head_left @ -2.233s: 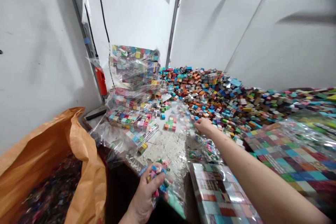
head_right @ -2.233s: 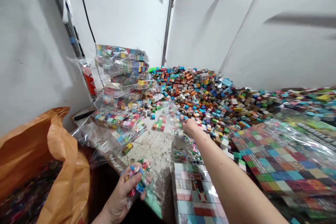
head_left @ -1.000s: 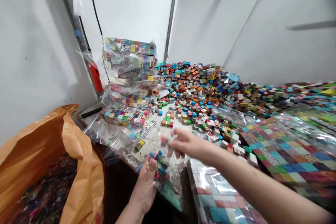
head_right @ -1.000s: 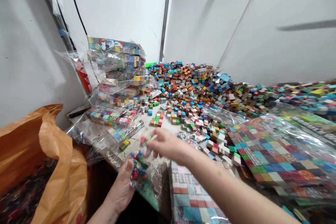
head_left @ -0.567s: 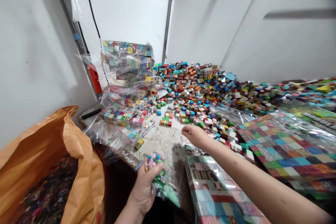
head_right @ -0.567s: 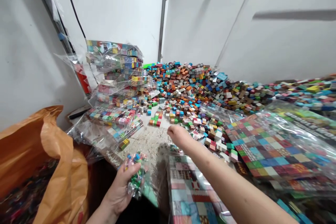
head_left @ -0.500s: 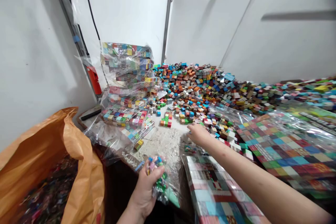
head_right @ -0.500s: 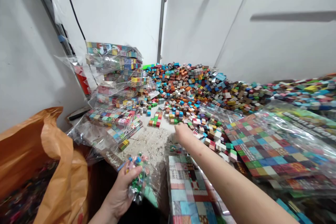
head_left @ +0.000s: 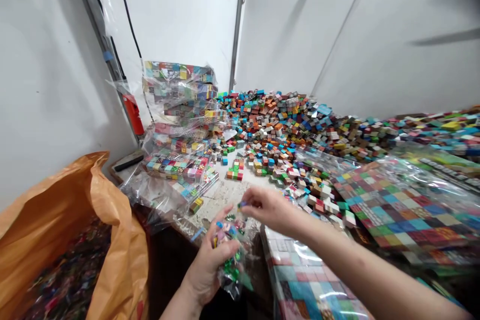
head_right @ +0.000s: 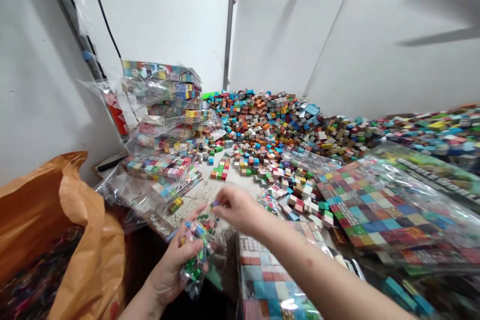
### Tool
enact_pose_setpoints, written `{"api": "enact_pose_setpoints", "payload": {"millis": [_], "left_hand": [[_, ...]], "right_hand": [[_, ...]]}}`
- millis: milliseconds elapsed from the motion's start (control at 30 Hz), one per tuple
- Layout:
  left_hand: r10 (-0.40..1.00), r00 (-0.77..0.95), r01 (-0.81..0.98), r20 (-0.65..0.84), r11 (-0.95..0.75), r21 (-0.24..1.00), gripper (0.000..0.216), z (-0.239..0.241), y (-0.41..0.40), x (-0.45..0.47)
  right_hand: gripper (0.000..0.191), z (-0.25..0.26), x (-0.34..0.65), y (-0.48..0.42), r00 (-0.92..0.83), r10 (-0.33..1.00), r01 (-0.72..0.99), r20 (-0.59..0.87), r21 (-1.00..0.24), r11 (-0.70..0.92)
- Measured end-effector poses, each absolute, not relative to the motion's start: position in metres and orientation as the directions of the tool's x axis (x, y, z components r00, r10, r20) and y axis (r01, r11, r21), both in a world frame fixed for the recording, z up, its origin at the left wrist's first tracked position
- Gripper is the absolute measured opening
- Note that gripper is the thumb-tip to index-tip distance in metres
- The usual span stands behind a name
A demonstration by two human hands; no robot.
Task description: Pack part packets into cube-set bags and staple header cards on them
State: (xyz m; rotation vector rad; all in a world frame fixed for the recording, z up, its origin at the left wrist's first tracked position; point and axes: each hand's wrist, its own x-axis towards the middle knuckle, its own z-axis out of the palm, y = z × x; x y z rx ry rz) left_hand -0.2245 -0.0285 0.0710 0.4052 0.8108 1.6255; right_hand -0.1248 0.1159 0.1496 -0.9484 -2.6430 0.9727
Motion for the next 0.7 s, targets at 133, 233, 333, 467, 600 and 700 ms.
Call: {"api": "enact_pose_setpoints", "payload": {"millis": [133,233,333,467,600,700], "left_hand": [[0.975,-0.133,-0.743,-0.179,0.021,0.669,0.091,0.075,-0.032,-0.217],[0.977,-0.133,-0.759,-0.169,0.010,0.651,0.091,0.070,-0.034,-0.212],[0.974,-0.164,-0.731,-0.155,-0.014,0.682,0.073,0.065,-0.035,-0.210],[0.951,-0.224,-0.645,-0.212,0.018,0.764,0.055,0.062,-0.037,-0.213],[0.928,-0.252,-0.632,-0.274,0.057,0.773,0.061,0.064,-0.039,-0.215],[0.919,-0.272,-0.652,-0.286,0.042,0.757,0.062,0.066,-0.041,-0.213]], "right_hand": [[0.013,0.138,-0.122,0.084,-0.802,0.596,0.482,-0.034,-0.626,0.613],[0.019,0.134,-0.117,0.074,-0.859,0.511,0.403,-0.030,-0.657,0.637],[0.025,0.135,-0.111,0.068,-0.907,0.422,0.307,0.003,-0.682,0.664],[0.024,0.136,-0.094,0.093,-0.819,0.573,0.450,0.017,-0.600,0.661],[0.023,0.124,-0.062,0.152,-0.609,0.793,0.713,0.014,-0.429,0.555],[0.024,0.110,-0.046,0.181,-0.534,0.845,0.790,-0.004,-0.358,0.498]]}}
